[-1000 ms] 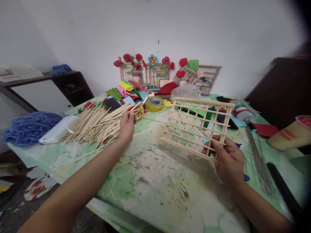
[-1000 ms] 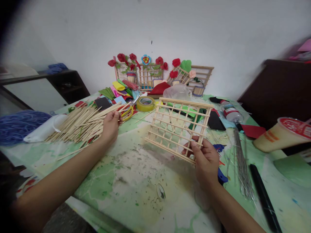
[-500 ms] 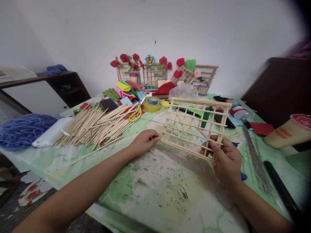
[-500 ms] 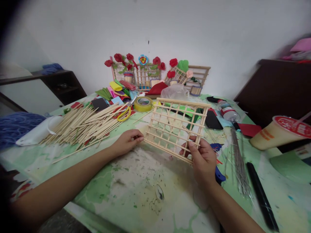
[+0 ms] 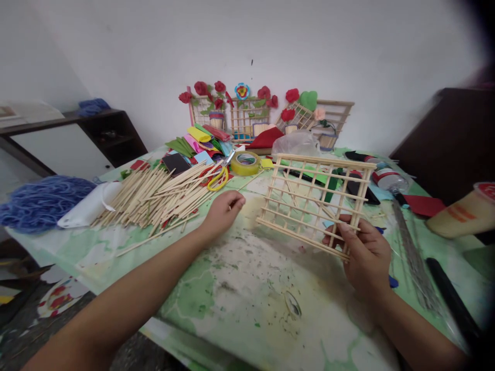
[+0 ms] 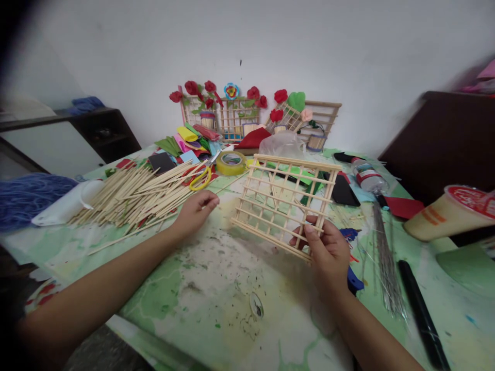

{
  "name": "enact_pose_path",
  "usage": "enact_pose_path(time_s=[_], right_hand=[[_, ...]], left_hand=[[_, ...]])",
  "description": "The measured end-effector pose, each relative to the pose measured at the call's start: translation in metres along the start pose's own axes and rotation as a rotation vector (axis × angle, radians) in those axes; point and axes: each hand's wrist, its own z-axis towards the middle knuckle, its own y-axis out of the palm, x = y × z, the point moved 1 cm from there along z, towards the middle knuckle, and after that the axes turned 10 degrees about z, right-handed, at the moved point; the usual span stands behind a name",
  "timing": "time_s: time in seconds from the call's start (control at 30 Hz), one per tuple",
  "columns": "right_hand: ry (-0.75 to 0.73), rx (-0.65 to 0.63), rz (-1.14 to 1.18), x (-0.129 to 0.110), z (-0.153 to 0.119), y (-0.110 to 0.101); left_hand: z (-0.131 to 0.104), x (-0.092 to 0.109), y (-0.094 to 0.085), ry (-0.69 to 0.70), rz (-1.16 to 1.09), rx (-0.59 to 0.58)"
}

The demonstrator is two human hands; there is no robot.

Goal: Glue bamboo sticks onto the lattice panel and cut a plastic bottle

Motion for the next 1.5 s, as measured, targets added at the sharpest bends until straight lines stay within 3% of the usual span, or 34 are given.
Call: enact_pose_path(time_s=[0.2,0.3,0.5,0.63,0.77,0.87,1.0,1.07,1.23,1.33,1.5], right_hand=[[-0.006,-0.024,0.002,0.000,0.000,0.000],[-0.013,-0.026,0.016,0.000,0.000,0.000],[0.104,-0.032,0.090,-0.003,0.000,0.002],[0.242,-0.099,0.131,-0.005,0.001,0.003],[0.431,-0.206,0.152,-0.003,0.003,0.002],[0.550,-0.316,0.158,-0.001,0.004,0.000],[0.609,-0.422,0.186,-0.001,0.005,-0.001],[0.613,-0.435,0.191,-0.002,0.006,-0.002],[0.618,-0.418,0.142,-0.004,0.007,-0.002],[0.596,-0.416,0.107,-0.004,0.006,-0.001],[0.580,-0.374,0.038,-0.005,0.002,0.000]], left_hand=[[0.017,-0.034,-0.015,-0.351,-0.446,0.467],[0.023,-0.042,-0.021,-0.411,-0.581,0.534],[0.017,-0.035,-0.009,-0.433,-0.556,0.317],[0.013,-0.029,-0.002,-0.465,-0.554,0.251],[0.012,-0.023,-0.002,-0.528,-0.697,0.071],[0.009,-0.015,-0.004,-0.581,-0.865,-0.170],[0.001,-0.005,-0.008,-0.668,-1.055,-0.621],[-0.002,-0.002,-0.011,-0.711,-1.138,-0.744],[-0.001,0.004,-0.017,-0.650,-1.166,-0.747],[0.000,0.005,-0.017,-0.594,-1.103,-0.709],[-0.004,0.005,-0.009,-0.548,-0.924,-0.778]])
